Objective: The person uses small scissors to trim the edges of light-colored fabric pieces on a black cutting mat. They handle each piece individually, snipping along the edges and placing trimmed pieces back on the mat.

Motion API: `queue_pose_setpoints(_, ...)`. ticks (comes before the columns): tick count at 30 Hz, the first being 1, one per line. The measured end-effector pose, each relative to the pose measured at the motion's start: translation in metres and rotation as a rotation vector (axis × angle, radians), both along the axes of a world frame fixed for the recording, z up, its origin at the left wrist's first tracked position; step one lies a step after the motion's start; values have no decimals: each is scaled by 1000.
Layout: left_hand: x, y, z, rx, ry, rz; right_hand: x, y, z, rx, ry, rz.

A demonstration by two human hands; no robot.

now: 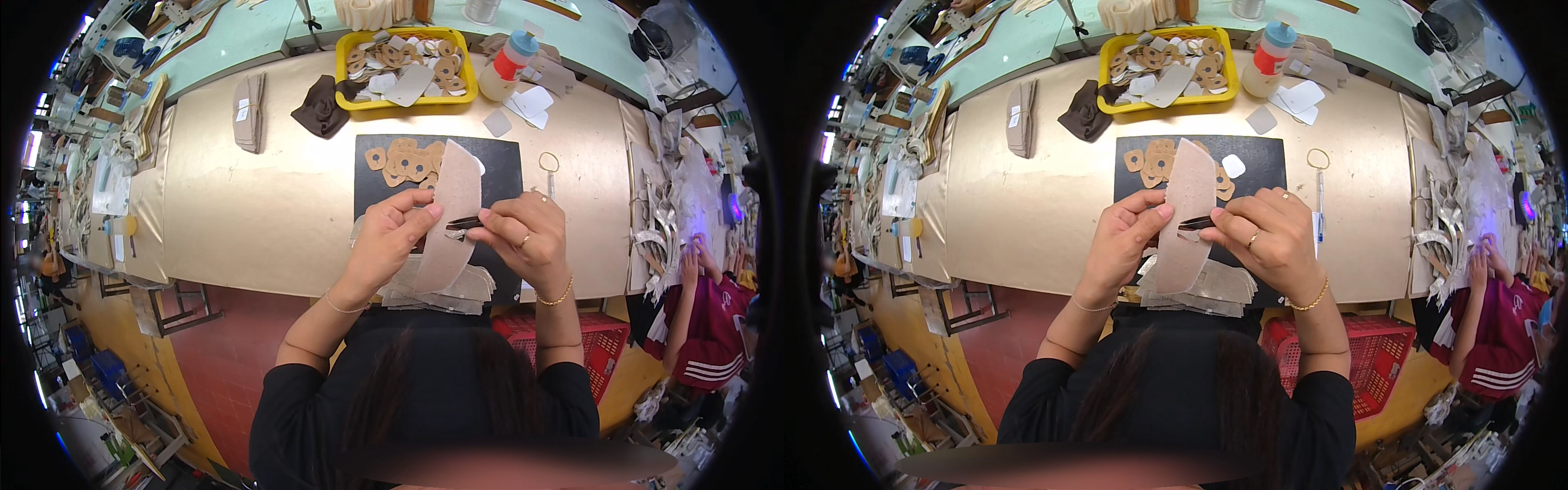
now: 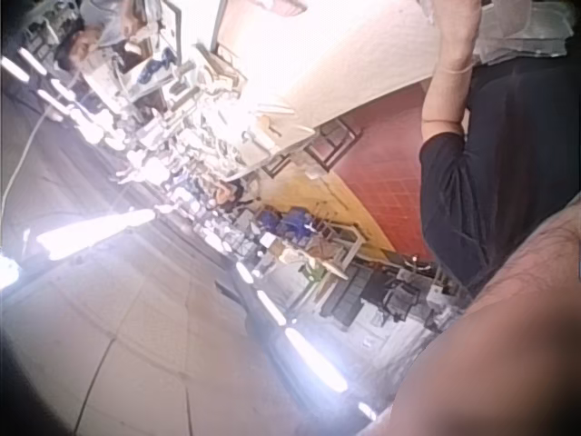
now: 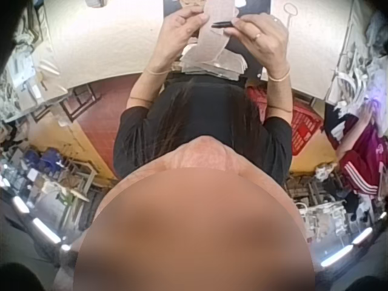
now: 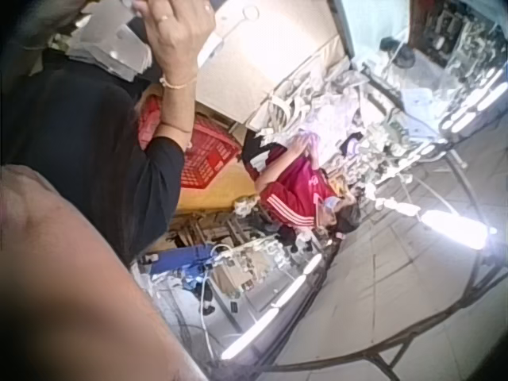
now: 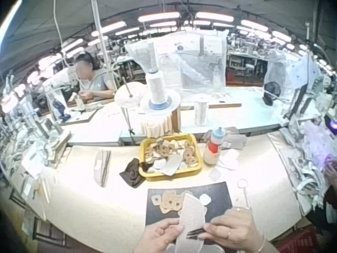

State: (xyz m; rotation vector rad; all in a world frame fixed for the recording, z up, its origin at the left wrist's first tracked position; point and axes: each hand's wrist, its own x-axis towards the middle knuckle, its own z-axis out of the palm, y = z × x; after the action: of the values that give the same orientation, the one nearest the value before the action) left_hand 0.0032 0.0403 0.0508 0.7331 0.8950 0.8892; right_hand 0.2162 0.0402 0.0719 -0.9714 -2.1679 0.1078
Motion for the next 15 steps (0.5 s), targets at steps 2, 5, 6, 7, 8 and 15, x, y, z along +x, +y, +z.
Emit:
queue_pose_setpoints(2,0,0,0,4,-4,-7,0,0,0,18,-2,-8)
queue_pose_setpoints(5,0,1,-1,8,-5,-18,-1,0,0,10,21,-5)
queue_pose_setpoints(6,-1,1,-1,-5,5,-18,-1,0,0,7,41,4)
queue_pose_setpoints(7,-1,1,-2,7,0,-20,-1,0,1,-9,39,5)
queue_pose_setpoints(8,-1,0,-2,4,3,-19,-1,1,1,-20,45,9)
queue_pose_setpoints(15,-2,1,-5,8,-19,-28,0,-4,-6,-192,270,-38)
